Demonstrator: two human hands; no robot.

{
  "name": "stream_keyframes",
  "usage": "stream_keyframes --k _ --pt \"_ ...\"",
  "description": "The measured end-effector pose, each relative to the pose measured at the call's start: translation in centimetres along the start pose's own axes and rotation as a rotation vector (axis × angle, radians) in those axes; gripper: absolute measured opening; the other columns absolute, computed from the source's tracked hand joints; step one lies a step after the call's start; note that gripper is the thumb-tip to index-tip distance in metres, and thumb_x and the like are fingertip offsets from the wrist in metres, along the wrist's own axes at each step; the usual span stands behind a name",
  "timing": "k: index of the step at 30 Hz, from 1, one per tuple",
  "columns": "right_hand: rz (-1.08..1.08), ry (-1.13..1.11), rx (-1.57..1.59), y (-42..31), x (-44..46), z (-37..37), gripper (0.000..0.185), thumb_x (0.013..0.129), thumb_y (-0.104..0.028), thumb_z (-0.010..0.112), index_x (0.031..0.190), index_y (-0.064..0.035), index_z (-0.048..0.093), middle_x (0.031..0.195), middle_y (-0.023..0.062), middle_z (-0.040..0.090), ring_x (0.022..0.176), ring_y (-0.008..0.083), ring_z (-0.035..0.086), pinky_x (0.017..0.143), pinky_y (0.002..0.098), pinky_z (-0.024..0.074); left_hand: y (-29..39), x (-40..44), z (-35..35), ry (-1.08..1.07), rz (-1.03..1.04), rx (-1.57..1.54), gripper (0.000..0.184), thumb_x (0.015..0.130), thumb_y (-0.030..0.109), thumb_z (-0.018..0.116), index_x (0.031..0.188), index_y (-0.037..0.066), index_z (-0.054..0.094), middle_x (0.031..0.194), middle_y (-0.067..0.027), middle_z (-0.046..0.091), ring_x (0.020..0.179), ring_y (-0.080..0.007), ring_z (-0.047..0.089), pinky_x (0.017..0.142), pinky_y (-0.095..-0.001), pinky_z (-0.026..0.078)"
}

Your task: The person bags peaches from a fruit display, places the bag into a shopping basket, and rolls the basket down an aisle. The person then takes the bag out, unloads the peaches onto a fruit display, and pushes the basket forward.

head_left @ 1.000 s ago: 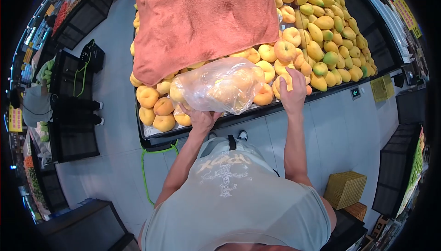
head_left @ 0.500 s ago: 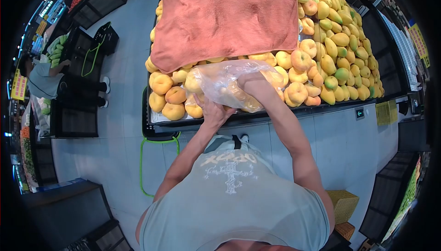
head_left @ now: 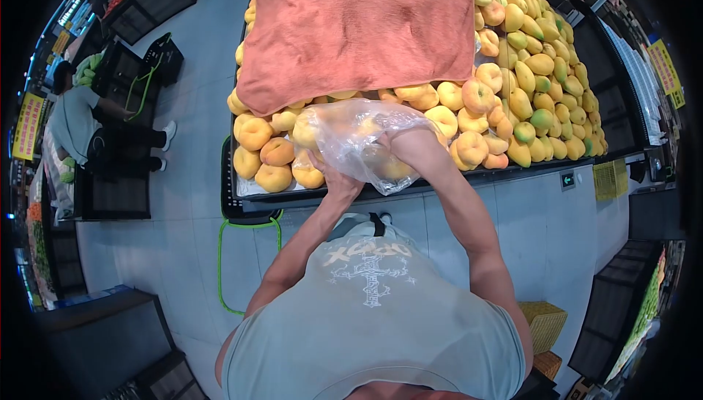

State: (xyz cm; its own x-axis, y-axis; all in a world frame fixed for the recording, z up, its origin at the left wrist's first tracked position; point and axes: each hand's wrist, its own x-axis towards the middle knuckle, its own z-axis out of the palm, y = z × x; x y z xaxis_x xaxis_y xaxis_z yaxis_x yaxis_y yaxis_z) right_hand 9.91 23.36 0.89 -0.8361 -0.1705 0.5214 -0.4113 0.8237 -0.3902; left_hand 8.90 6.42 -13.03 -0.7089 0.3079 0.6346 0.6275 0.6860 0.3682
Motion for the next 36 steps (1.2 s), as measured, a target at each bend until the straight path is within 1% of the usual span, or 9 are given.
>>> stream_keyframes --k 4,11,14,17,22,26,29,31,36 --pt "0.232 -0.453 -0.186 -1.9 0.0 -0.9 0.023 0.073 -0.026 0.069 0.079 -0.0041 0.069 0.082 0.0141 0.068 0.081 0.0303 0.066 0.077 0.0383 0.0488 0.3 0.4 -0.1 0.038 -0.056 -0.027 0.068 0.075 0.04 0.071 0.131 0.008 0.048 0.133 -0.0157 0.048 0.132 -0.0373 0.035 0.104 -0.0681 -0.002" --pt "-0.05 -0.211 -0.334 -1.5 0.5 -0.6 0.011 0.072 -0.015 0.066 0.075 -0.0054 0.07 0.074 0.0117 0.066 0.074 0.0289 0.066 0.07 0.0402 0.0496 0.1 0.2 0.5 0.057 -0.094 -0.059 0.073 0.077 0.034 0.068 0.137 0.007 0.039 0.138 -0.0166 0.043 0.136 -0.038 0.029 0.107 -0.0632 -0.003" --pt "-0.053 -0.253 -0.284 -1.8 0.3 -1.2 0.011 0.071 -0.012 0.064 0.077 -0.0043 0.068 0.073 0.0134 0.064 0.074 0.0302 0.065 0.07 0.0413 0.0495 0.5 0.6 0.1 0.081 -0.072 -0.089 0.071 0.078 0.034 0.067 0.137 0.007 0.039 0.138 -0.0155 0.043 0.134 -0.0384 0.031 0.107 -0.0621 -0.004" --pt "0.018 -0.339 -0.15 -2.6 -0.6 -1.9 0.022 0.085 -0.021 0.061 0.078 -0.0007 0.064 0.073 0.0194 0.062 0.07 0.0343 0.063 0.067 0.0431 0.0489 0.3 0.8 0.1 0.034 -0.099 -0.141 0.068 0.079 0.043 0.066 0.135 0.009 0.045 0.137 -0.0152 0.046 0.135 -0.0346 0.032 0.106 -0.0635 -0.006" --pt "0.294 -0.486 0.043 -4.1 -0.6 -2.3 0.024 0.091 -0.023 0.053 0.089 -0.0003 0.061 0.078 0.0209 0.063 0.075 0.0373 0.063 0.068 0.0465 0.0483 -0.6 0.6 0.2 -0.201 -0.083 -0.032 0.063 0.085 0.049 0.054 0.136 0.013 0.044 0.141 -0.0133 0.042 0.139 -0.0337 0.023 0.105 -0.0638 -0.01" --pt "0.19 -0.316 0.029 -2.7 0.3 0.7 0.025 0.09 -0.025 0.054 0.092 -0.0013 0.062 0.078 0.0189 0.065 0.076 0.037 0.064 0.07 0.0456 0.0495 -0.1 0.7 -0.8 -0.206 -0.093 -0.012 0.062 0.085 0.047 0.055 0.136 0.013 0.044 0.141 -0.013 0.042 0.139 -0.0341 0.023 0.106 -0.0634 -0.01" --pt "0.116 -0.532 -0.241 -1.8 0.7 2.8 0.025 0.08 -0.02 0.061 0.101 -0.0059 0.064 0.093 0.0171 0.067 0.086 0.0336 0.065 0.076 0.0392 0.0506 -0.2 1.0 -0.9 0.039 -0.063 -0.158 0.06 0.079 0.04 0.063 0.128 0.009 0.05 0.129 -0.0141 0.051 0.131 -0.0379 0.033 0.108 -0.0606 -0.003" --pt "0.002 0.028 0.342 -1.1 0.6 5.9 0.026 0.078 -0.018 0.063 0.1 -0.005 0.063 0.095 0.0154 0.066 0.086 0.0329 0.065 0.075 0.0391 0.0508 -1.3 0.6 -0.8 -0.016 0.006 -0.061 0.055 0.083 0.038 0.06 0.13 0.012 0.049 0.133 -0.0126 0.05 0.133 -0.0375 0.033 0.106 -0.065 -0.006" --pt "-0.014 -0.17 0.084 -0.9 0.4 5.3 0.023 0.078 -0.016 0.061 0.098 -0.0046 0.061 0.093 0.0145 0.065 0.085 0.0327 0.065 0.073 0.0392 0.0507 -1.7 1.3 -1.7 0.017 0.008 -0.147 0.047 0.081 0.034 0.062 0.12 0.01 0.052 0.122 -0.0145 0.057 0.129 -0.0393 0.039 0.106 -0.067 -0.001"
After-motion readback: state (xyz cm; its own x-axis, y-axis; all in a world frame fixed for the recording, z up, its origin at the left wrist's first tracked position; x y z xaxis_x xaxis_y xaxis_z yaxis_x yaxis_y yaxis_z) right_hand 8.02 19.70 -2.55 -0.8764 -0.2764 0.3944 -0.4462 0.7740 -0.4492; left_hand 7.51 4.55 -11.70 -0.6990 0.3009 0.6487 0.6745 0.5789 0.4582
